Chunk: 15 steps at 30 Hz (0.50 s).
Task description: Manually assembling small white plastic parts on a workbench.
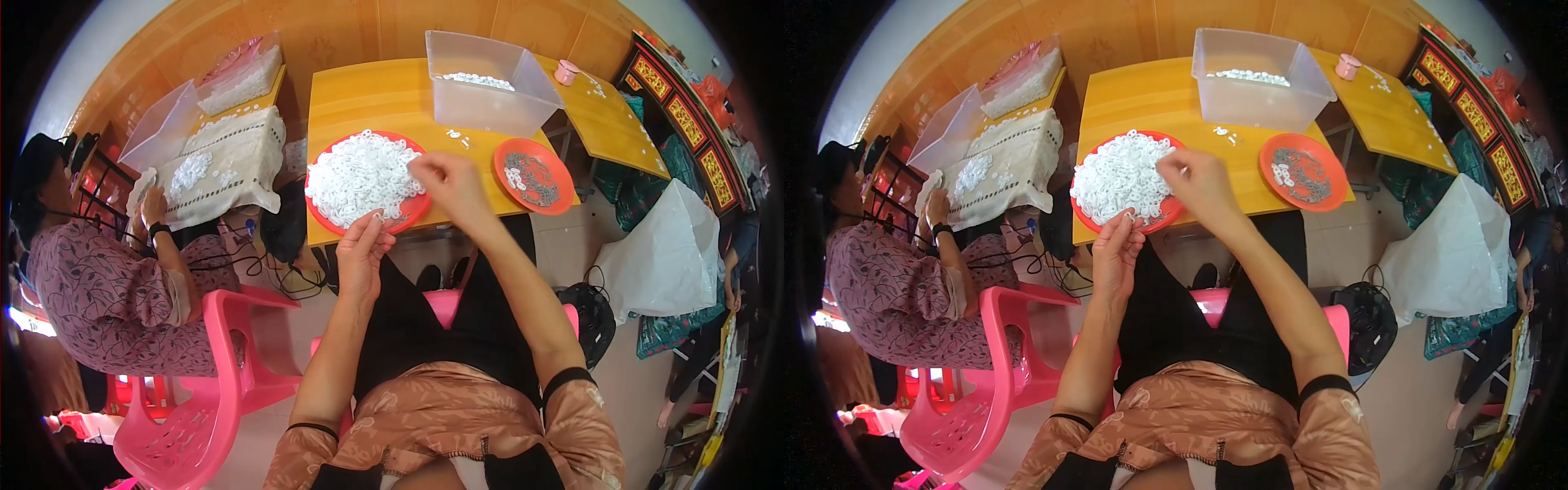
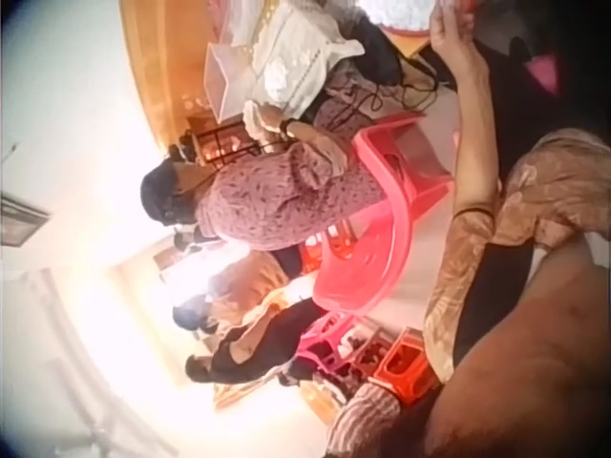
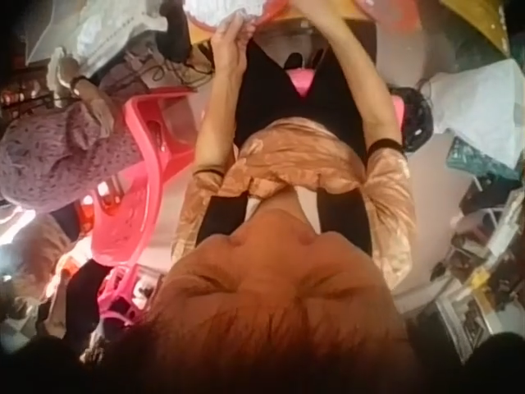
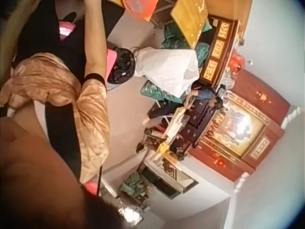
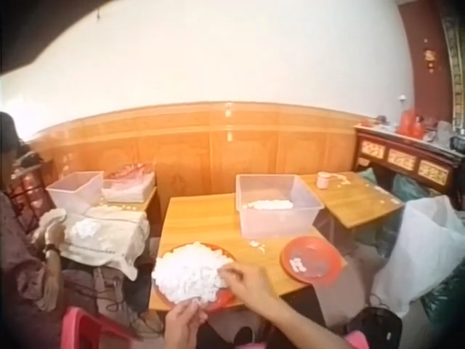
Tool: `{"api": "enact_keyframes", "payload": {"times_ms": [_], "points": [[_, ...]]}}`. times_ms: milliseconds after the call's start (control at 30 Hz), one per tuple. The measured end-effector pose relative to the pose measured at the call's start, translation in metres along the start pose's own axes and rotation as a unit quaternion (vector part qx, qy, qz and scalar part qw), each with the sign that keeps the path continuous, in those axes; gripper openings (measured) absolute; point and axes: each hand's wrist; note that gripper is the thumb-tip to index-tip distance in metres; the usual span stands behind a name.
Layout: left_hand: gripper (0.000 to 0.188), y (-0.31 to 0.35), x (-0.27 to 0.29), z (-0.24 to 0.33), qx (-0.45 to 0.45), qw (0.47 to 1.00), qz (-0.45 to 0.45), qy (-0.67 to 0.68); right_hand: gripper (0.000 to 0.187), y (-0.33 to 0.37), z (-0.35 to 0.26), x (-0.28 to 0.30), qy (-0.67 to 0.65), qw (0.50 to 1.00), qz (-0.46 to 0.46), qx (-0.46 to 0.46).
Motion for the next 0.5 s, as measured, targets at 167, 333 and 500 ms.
{"api": "enact_keyframes", "payload": {"times_ms": [167, 333, 500], "points": [[0.023, 0.0, 0.0, 0.002, 0.006, 1.0, 0.016, -0.004, 0.015, 0.013, 0.068, -0.034, 0.271, 0.947, -0.076, 0.156], [0.021, -0.001, 0.001, 0.002, 0.004, 1.0, 0.008, -0.006, 0.004, 0.0, 0.081, -0.047, 0.324, 0.909, -0.129, 0.228], [0.021, 0.0, 0.001, 0.0, 0.004, 1.0, 0.012, -0.009, 0.006, 0.0, 0.075, -0.043, 0.331, 0.906, -0.187, 0.186]]}}
Point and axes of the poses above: each hand's wrist, its own y-axis away from the middle knuckle, its own x-axis out of the back of the hand, z = x × y, and after that the axes turned 9 degrees about x, right-handed
